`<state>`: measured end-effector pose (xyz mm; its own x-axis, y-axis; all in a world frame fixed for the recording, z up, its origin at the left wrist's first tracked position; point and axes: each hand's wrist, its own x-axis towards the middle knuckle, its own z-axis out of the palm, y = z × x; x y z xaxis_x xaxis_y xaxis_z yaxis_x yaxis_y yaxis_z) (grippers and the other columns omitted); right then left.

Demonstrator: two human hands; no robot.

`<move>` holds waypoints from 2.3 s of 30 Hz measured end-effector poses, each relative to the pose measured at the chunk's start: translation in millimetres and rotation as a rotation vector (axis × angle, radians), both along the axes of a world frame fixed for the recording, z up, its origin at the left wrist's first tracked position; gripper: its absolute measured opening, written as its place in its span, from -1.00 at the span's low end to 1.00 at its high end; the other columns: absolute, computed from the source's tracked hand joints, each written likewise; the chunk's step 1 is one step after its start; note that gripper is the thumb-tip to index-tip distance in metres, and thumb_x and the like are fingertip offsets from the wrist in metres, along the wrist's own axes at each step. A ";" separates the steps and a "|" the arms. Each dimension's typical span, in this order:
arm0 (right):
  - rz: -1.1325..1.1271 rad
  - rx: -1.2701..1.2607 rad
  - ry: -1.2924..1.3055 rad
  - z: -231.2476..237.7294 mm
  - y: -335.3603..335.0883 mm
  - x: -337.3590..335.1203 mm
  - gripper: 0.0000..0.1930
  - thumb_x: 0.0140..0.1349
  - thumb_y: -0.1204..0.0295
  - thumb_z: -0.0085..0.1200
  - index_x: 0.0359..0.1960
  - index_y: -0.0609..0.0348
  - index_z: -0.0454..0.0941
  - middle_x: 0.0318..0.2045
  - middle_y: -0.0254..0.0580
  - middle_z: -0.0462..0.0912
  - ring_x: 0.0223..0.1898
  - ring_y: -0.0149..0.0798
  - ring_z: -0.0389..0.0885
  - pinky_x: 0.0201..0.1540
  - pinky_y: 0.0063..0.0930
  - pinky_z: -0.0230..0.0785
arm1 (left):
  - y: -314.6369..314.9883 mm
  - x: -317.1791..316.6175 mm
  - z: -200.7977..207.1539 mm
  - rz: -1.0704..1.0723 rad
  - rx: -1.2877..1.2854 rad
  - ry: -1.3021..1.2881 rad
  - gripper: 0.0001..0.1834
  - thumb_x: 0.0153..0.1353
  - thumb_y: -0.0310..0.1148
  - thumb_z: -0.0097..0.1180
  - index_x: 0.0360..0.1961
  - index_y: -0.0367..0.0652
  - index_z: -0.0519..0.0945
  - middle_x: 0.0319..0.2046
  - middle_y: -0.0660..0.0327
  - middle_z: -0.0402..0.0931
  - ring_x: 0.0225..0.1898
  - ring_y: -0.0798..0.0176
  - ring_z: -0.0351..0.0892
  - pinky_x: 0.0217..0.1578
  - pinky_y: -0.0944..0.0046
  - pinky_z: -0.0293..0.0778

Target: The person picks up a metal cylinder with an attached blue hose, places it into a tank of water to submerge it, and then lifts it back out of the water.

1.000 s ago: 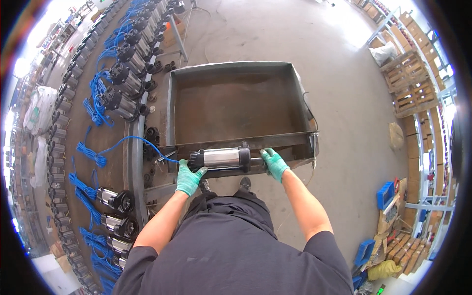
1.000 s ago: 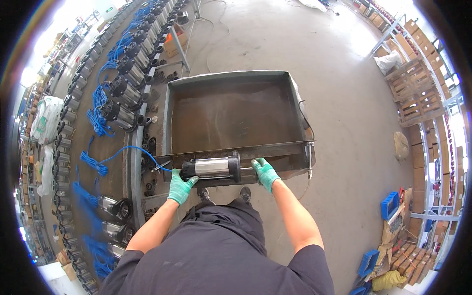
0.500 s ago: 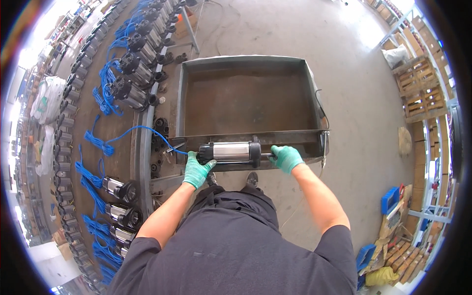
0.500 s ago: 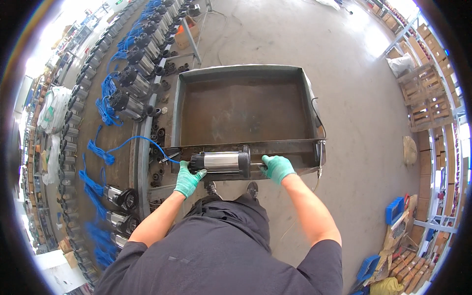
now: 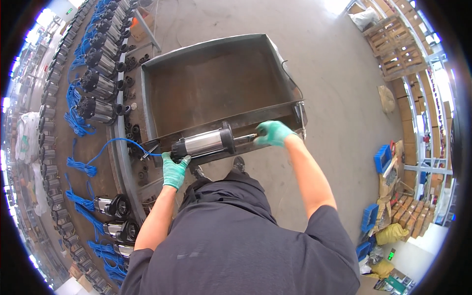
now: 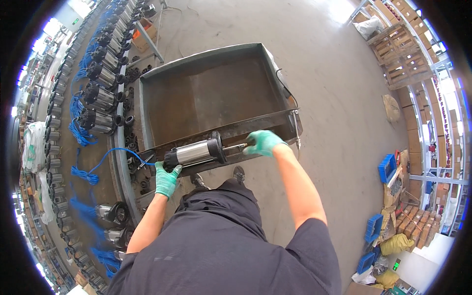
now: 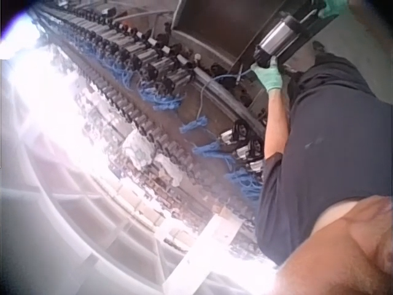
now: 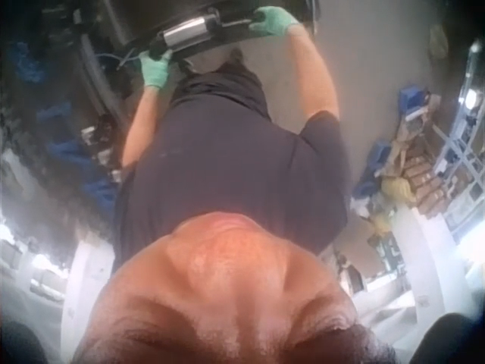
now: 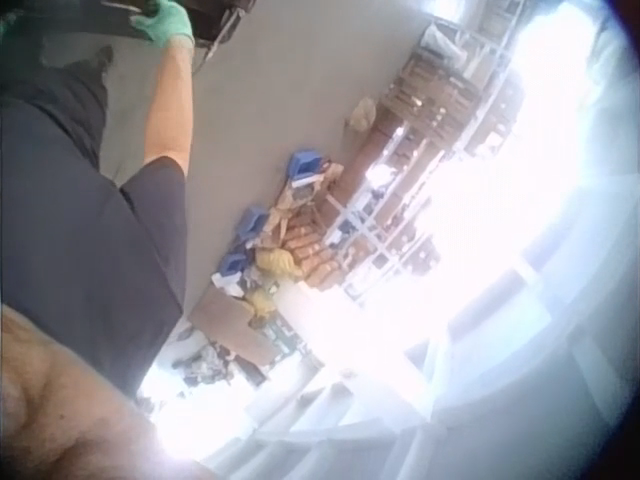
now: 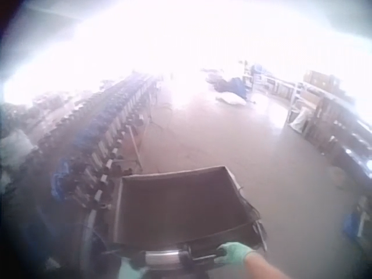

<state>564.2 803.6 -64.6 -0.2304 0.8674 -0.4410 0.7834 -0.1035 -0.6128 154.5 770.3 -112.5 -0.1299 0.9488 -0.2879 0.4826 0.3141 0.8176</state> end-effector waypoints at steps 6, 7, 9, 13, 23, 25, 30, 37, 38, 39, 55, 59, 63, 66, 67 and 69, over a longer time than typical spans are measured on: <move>-1.114 0.363 -0.183 -113.8 -69.9 114.6 -0.42 0.17 0.20 0.37 0.09 0.28 0.41 -0.31 0.04 0.67 -0.35 -0.01 0.66 -0.21 -0.13 0.54 | 2.9 10.7 16.5 -0.029 -0.013 0.027 -0.34 0.09 -0.36 0.52 0.06 -0.32 0.33 -0.12 0.07 0.59 -0.14 0.22 0.56 0.00 0.23 0.50; -1.222 0.035 0.062 -111.2 -67.8 115.5 -0.36 0.17 0.17 0.38 0.12 0.29 0.34 -0.32 0.02 0.65 -0.41 -0.09 0.64 -0.28 -0.17 0.55 | 1.9 8.5 16.8 -0.026 -0.016 0.030 -0.34 0.09 -0.36 0.52 0.06 -0.32 0.33 -0.12 0.07 0.59 -0.14 0.22 0.56 0.00 0.23 0.50; -1.133 0.011 0.034 -97.1 -49.6 112.1 -0.35 0.17 0.18 0.38 0.12 0.30 0.31 -0.33 0.00 0.64 -0.45 -0.14 0.62 -0.33 -0.20 0.53 | 0.6 3.9 16.7 -0.056 -0.008 0.074 -0.30 0.14 -0.23 0.50 0.08 -0.32 0.31 -0.10 -0.01 0.58 -0.11 0.16 0.56 0.01 0.20 0.48; -1.087 0.031 0.242 -46.3 18.6 102.8 -0.29 0.22 0.27 0.33 0.29 0.19 0.17 -0.37 -0.05 0.60 -0.58 -0.24 0.54 -0.57 -0.30 0.44 | -0.2 1.0 15.0 -0.057 -0.024 0.065 -0.31 0.14 -0.23 0.50 0.08 -0.33 0.30 -0.11 -0.01 0.59 -0.12 0.15 0.57 0.01 0.19 0.49; -0.704 0.263 0.131 -56.2 7.2 59.3 -0.85 0.35 0.38 0.11 -0.12 0.09 0.48 -0.44 -0.29 0.58 -0.44 -0.34 0.52 -0.33 -0.35 0.44 | 3.7 5.3 15.4 -0.050 -0.010 0.089 -0.31 0.07 -0.31 0.54 0.05 -0.33 0.33 -0.13 0.03 0.61 -0.15 0.20 0.58 -0.02 0.21 0.51; -0.849 -0.107 0.403 -26.3 -3.8 12.1 -0.95 0.33 0.39 0.04 -0.22 0.01 0.50 -0.53 -0.40 0.55 -0.55 -0.41 0.48 -0.50 -0.39 0.37 | 2.3 -1.5 6.1 -0.046 0.011 0.066 -0.30 0.07 -0.30 0.55 0.06 -0.33 0.32 -0.13 0.02 0.61 -0.16 0.19 0.58 -0.02 0.20 0.52; -0.944 -0.340 0.681 -37.5 -20.0 -28.2 -0.80 0.34 0.34 -0.11 -0.38 -0.11 0.60 -0.59 -0.48 0.53 -0.66 -0.53 0.32 -0.65 -0.54 0.08 | 4.8 -1.0 4.9 -0.057 0.014 0.067 -0.31 0.05 -0.27 0.56 0.03 -0.33 0.35 -0.16 0.04 0.63 -0.18 0.20 0.59 -0.04 0.20 0.52; -0.927 -0.363 0.762 -36.5 -13.8 -34.6 -0.81 0.24 0.44 -0.14 -0.41 -0.01 0.58 -0.62 -0.38 0.52 -0.73 -0.52 0.28 -0.72 -0.58 -0.03 | 5.2 0.8 15.0 -0.066 -0.001 0.129 -0.31 0.03 -0.25 0.57 0.01 -0.33 0.37 -0.19 0.04 0.64 -0.20 0.18 0.60 -0.07 0.20 0.53; -0.953 -0.357 0.768 -40.3 -13.6 -36.0 -0.81 0.23 0.44 -0.14 -0.43 -0.01 0.58 -0.63 -0.38 0.51 -0.74 -0.52 0.27 -0.72 -0.57 -0.03 | 5.3 1.0 16.4 -0.064 0.008 0.140 -0.32 0.02 -0.25 0.58 -0.01 -0.34 0.39 -0.20 0.04 0.65 -0.21 0.18 0.61 -0.08 0.20 0.53; -0.978 -0.352 0.775 -43.8 -13.5 -37.2 -0.80 0.22 0.44 -0.14 -0.44 -0.01 0.57 -0.65 -0.38 0.49 -0.74 -0.51 0.27 -0.72 -0.57 -0.03 | 5.6 1.2 17.7 -0.062 0.016 0.152 -0.32 0.01 -0.24 0.59 -0.03 -0.34 0.40 -0.21 0.03 0.65 -0.22 0.17 0.61 -0.09 0.20 0.54; -1.073 -0.314 0.770 -50.9 -13.7 -42.8 -0.80 0.22 0.44 -0.11 -0.52 -0.03 0.54 -0.72 -0.43 0.41 -0.77 -0.49 0.24 -0.73 -0.54 -0.03 | 10.7 4.3 23.8 -0.071 -0.054 0.187 -0.29 -0.05 -0.20 0.62 -0.03 -0.35 0.44 -0.18 -0.01 0.68 -0.19 0.12 0.65 -0.07 0.17 0.55; -1.041 -0.353 0.817 -46.7 -18.5 -32.6 -0.84 0.26 0.45 -0.11 -0.40 -0.02 0.54 -0.65 -0.43 0.45 -0.74 -0.50 0.25 -0.70 -0.55 0.04 | 4.7 1.7 14.7 -0.089 0.018 0.149 -0.27 0.02 -0.15 0.58 0.01 -0.35 0.41 -0.16 -0.03 0.66 -0.16 0.11 0.65 -0.05 0.16 0.54; -0.731 -0.146 0.619 -49.5 -23.7 10.2 -0.85 0.36 0.51 -0.01 -0.07 0.10 0.47 -0.42 -0.31 0.61 -0.57 -0.43 0.50 -0.55 -0.44 0.39 | -1.8 -0.8 4.2 -0.062 0.058 0.136 -0.23 0.07 -0.08 0.54 0.07 -0.35 0.37 -0.14 -0.05 0.65 -0.14 0.10 0.63 -0.02 0.16 0.53; -0.687 0.107 0.242 -58.2 -18.5 76.9 -0.78 0.42 0.41 0.03 0.02 0.19 0.41 -0.29 -0.03 0.73 -0.34 -0.17 0.75 -0.30 -0.26 0.59 | 0.0 1.4 10.8 -0.064 0.052 0.124 -0.26 0.06 -0.11 0.54 0.06 -0.35 0.39 -0.15 -0.03 0.65 -0.14 0.11 0.63 -0.02 0.17 0.53; -0.618 0.235 -0.137 -68.6 -14.5 103.5 -0.75 0.41 0.35 0.01 0.03 0.19 0.41 -0.18 0.19 0.72 -0.20 0.16 0.75 -0.15 -0.06 0.60 | 0.4 1.1 11.4 -0.065 0.035 0.100 -0.27 0.07 -0.12 0.55 0.05 -0.35 0.39 -0.15 -0.02 0.65 -0.14 0.12 0.63 -0.02 0.17 0.53; -0.526 0.098 -0.619 -49.1 9.5 114.1 -0.66 0.40 0.25 0.00 0.04 0.26 0.46 -0.18 0.28 0.70 -0.05 0.32 0.65 0.01 0.08 0.52 | -0.1 -0.8 12.2 -0.034 0.027 0.086 -0.28 0.04 -0.16 0.57 0.04 -0.34 0.41 -0.16 -0.01 0.66 -0.16 0.12 0.64 -0.03 0.17 0.53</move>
<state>678.2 813.1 -113.7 0.4779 0.8354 -0.2715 0.8468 -0.5203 -0.1105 153.7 770.2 -100.3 -0.1205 0.9605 -0.2510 0.5611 0.2745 0.7809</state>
